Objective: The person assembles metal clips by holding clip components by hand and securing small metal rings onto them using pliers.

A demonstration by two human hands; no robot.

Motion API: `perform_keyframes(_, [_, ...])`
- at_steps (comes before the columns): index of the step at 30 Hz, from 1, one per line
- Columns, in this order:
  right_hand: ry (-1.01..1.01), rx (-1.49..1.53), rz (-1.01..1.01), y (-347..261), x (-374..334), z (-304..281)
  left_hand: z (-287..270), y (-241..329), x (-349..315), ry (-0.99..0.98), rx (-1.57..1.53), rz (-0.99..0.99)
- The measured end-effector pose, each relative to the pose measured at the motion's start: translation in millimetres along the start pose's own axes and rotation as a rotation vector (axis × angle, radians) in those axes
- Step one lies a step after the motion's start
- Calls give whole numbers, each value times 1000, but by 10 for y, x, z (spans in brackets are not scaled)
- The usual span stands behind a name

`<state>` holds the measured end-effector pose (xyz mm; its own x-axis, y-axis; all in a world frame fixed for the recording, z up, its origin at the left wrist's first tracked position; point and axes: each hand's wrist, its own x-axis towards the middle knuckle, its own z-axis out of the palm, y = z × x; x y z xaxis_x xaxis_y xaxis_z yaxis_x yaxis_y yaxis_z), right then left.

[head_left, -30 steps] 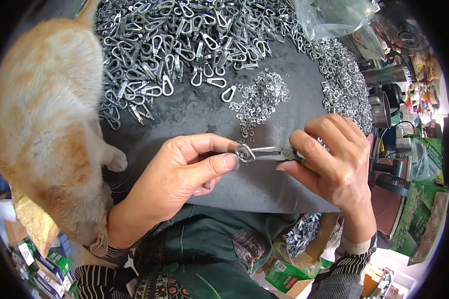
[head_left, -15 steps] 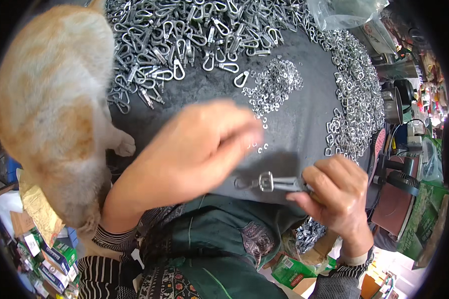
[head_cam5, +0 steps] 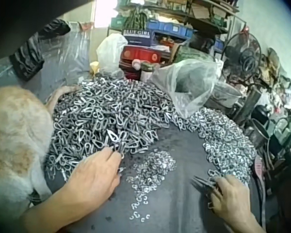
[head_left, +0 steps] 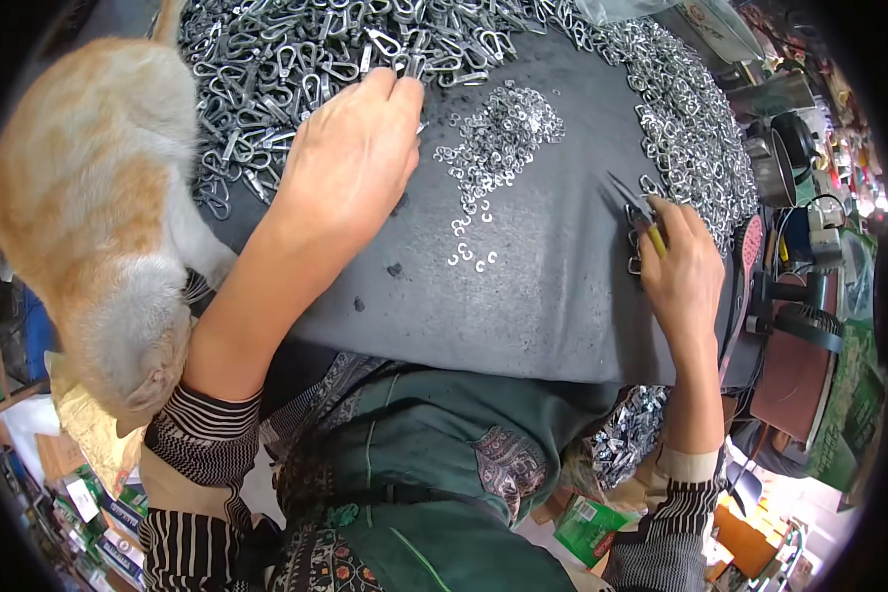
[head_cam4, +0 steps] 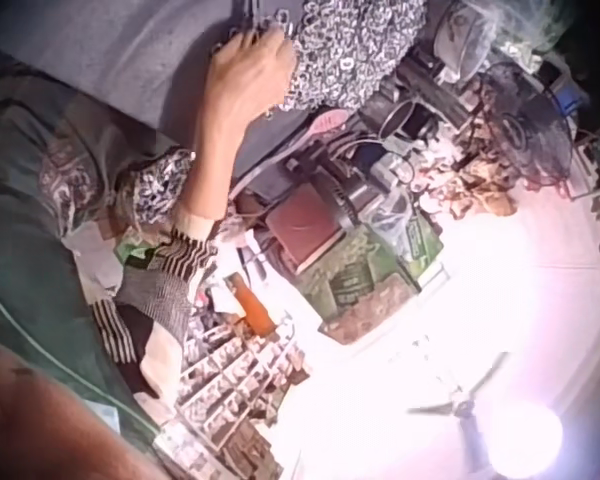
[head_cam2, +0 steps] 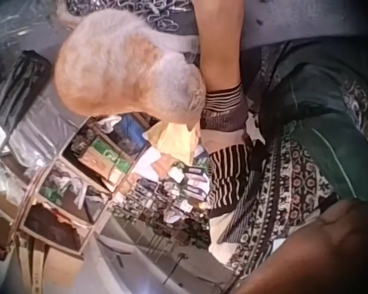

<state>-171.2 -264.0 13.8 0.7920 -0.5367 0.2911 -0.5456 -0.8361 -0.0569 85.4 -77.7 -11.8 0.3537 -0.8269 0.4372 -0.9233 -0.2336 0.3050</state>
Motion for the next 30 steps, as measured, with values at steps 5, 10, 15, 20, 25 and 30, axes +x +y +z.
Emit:
perform_keyframes(5, [-96,2,115,115,197,-36,-89,8,-23,-68,-12,-35])
perform_keyframes(10, [-118,71,237,133,307,-160,-127,4,-70,-51,-47,2])
perform_keyframes(15, [-202,157,303,291,373,-210,-192,-39,-87,-107,6,-6])
perform_keyframes(20, [-133,188,84,115,241,-309,-211,-70,-85,-111,-45,-37])
perform_keyframes(25, [-240,314,-6,-311,13,-178,-463,-63,-89,41,-951,-668])
perform_keyframes(30, [-289,424,174,-339,-46,-240,-567,35,-141,155,-1943,-797])
